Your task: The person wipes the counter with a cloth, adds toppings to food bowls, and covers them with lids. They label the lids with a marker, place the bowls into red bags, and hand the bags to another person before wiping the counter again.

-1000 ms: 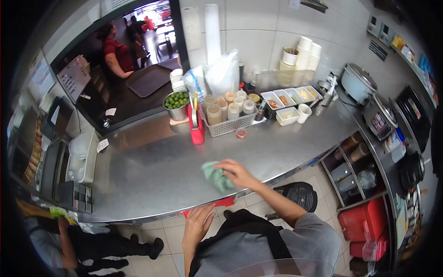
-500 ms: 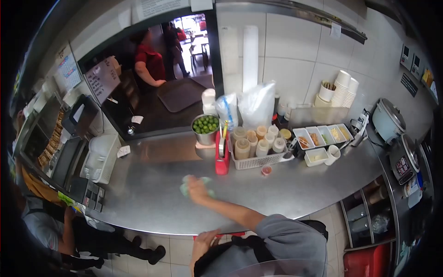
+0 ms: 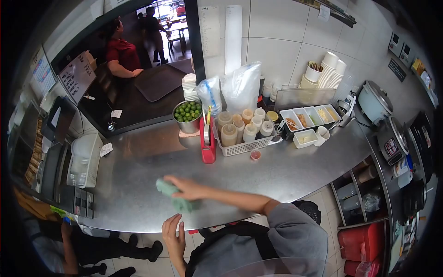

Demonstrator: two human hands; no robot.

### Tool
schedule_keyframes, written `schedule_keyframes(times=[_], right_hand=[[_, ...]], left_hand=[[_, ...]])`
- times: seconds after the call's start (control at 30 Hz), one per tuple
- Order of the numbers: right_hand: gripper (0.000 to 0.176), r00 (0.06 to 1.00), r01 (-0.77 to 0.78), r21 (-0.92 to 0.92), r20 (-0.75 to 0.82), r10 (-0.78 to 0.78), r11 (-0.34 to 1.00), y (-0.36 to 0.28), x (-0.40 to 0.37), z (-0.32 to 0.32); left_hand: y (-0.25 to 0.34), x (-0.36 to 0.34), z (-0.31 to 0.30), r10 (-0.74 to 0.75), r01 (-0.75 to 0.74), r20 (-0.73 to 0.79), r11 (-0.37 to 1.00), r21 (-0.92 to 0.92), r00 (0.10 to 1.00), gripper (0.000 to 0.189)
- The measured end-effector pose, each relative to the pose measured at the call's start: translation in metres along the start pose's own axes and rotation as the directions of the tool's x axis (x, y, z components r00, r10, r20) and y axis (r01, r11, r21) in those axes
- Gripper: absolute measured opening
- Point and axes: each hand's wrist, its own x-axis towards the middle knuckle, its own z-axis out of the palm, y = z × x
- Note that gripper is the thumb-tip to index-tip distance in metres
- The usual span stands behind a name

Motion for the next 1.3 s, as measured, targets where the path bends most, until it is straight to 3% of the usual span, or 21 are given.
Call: schedule_keyframes(times=[0.03,0.1,0.13,0.17,0.23,0.33,0.4,0.43,0.47,0.53,0.57,0.67,0.77,0.8,0.9,1.0,1.07,1.13,1.17,1.23,1.3], right_hand=[[0.075,0.997,-0.009,-0.209,0.068,0.024,0.978,0.008,0.010,-0.036],[0.081,0.975,-0.006,-0.506,-0.195,-0.108,0.863,-0.001,0.032,-0.112],[0.085,0.912,-0.153,-0.514,-0.402,-0.079,0.844,-0.033,0.040,-0.156],[0.088,0.824,-0.174,-0.650,-0.508,-0.252,0.739,-0.008,0.057,-0.200],[0.089,0.590,-0.629,-0.516,-0.804,-0.075,0.581,-0.009,0.079,-0.278],[0.090,0.308,-0.870,-0.302,-0.950,-0.050,0.389,0.024,0.078,-0.374],[0.089,0.369,-0.848,-0.242,-0.908,0.198,0.471,0.077,0.060,-0.413],[0.087,0.438,-0.684,-0.303,-0.898,0.042,0.663,0.116,0.052,-0.424],[0.084,0.446,-0.702,-0.370,-0.895,-0.029,0.609,0.107,0.052,-0.418],[0.080,0.346,-0.573,-0.279,-0.935,-0.081,0.770,0.110,0.051,-0.409],[0.079,0.376,-0.564,-0.432,-0.893,-0.246,0.704,0.124,0.049,-0.413],[0.088,0.328,-0.540,-0.357,-0.923,-0.200,0.762,0.127,0.051,-0.405],[0.090,0.392,-0.597,-0.335,-0.915,-0.099,0.729,0.128,0.046,-0.412],[0.092,0.425,-0.672,-0.272,-0.903,0.058,0.688,0.119,0.044,-0.419],[0.085,0.273,-0.928,-0.216,-0.948,0.161,0.302,0.016,0.057,-0.366],[0.075,0.544,-0.509,-0.583,-0.788,-0.288,0.633,0.034,0.041,-0.336],[0.060,0.723,-0.319,-0.396,-0.689,-0.050,0.861,-0.022,0.038,-0.259],[0.043,0.955,-0.248,-0.197,-0.212,0.206,0.949,-0.056,0.037,-0.200],[0.041,0.956,-0.288,-0.069,0.044,0.291,0.955,-0.059,0.036,-0.176],[0.043,0.955,-0.192,-0.073,0.216,0.203,0.979,-0.060,0.036,-0.129],[0.037,0.944,0.103,-0.121,0.325,-0.059,0.987,-0.040,0.042,-0.101]], left_hand=[[-0.006,0.003,-0.002,0.033,-0.033,0.031,0.999,0.022,0.999,0.022],[-0.021,0.010,-0.007,0.126,-0.133,0.104,0.990,0.057,0.987,0.022],[-0.029,0.013,-0.008,0.163,-0.170,0.110,0.984,0.057,0.981,0.022],[-0.036,0.017,-0.010,0.172,-0.179,0.130,0.983,0.042,0.976,0.022],[-0.051,0.022,-0.016,0.172,-0.179,0.167,0.984,0.025,0.971,0.021],[-0.075,0.031,-0.022,0.191,-0.206,0.200,0.977,0.056,0.961,0.020],[-0.090,0.038,-0.022,0.180,-0.194,0.222,0.980,0.039,0.958,0.020],[-0.098,0.041,-0.019,0.167,-0.177,0.230,0.984,0.023,0.959,0.020],[-0.106,0.044,-0.017,0.148,-0.154,0.230,0.988,0.009,0.962,0.021],[-0.116,0.056,-0.005,0.148,-0.141,0.219,0.989,-0.046,0.965,0.022],[-0.122,0.061,0.001,0.147,-0.135,0.218,0.988,-0.071,0.965,0.023],[-0.136,0.077,0.035,0.188,-0.212,0.264,0.975,0.066,0.946,0.038],[-0.142,0.087,0.072,0.197,-0.292,0.339,0.921,0.256,0.920,0.051],[-0.149,0.087,0.085,0.200,-0.320,0.371,0.900,0.296,0.907,0.054],[-0.183,0.085,0.125,0.175,-0.282,0.418,0.937,0.208,0.891,0.044],[-0.178,0.096,0.113,0.155,-0.290,0.544,0.942,0.171,0.825,0.027],[-0.156,0.105,0.097,0.011,-0.097,0.654,0.991,0.096,0.757,0.022],[-0.139,0.112,0.073,-0.039,0.052,0.658,0.999,0.000,0.752,0.023],[-0.133,0.113,0.061,-0.030,0.091,0.608,0.994,-0.069,0.793,0.023],[-0.119,0.116,0.035,0.009,0.149,0.506,0.951,-0.271,0.863,0.024],[-0.105,0.120,0.008,0.053,0.167,0.383,0.838,-0.519,0.922,0.028]])
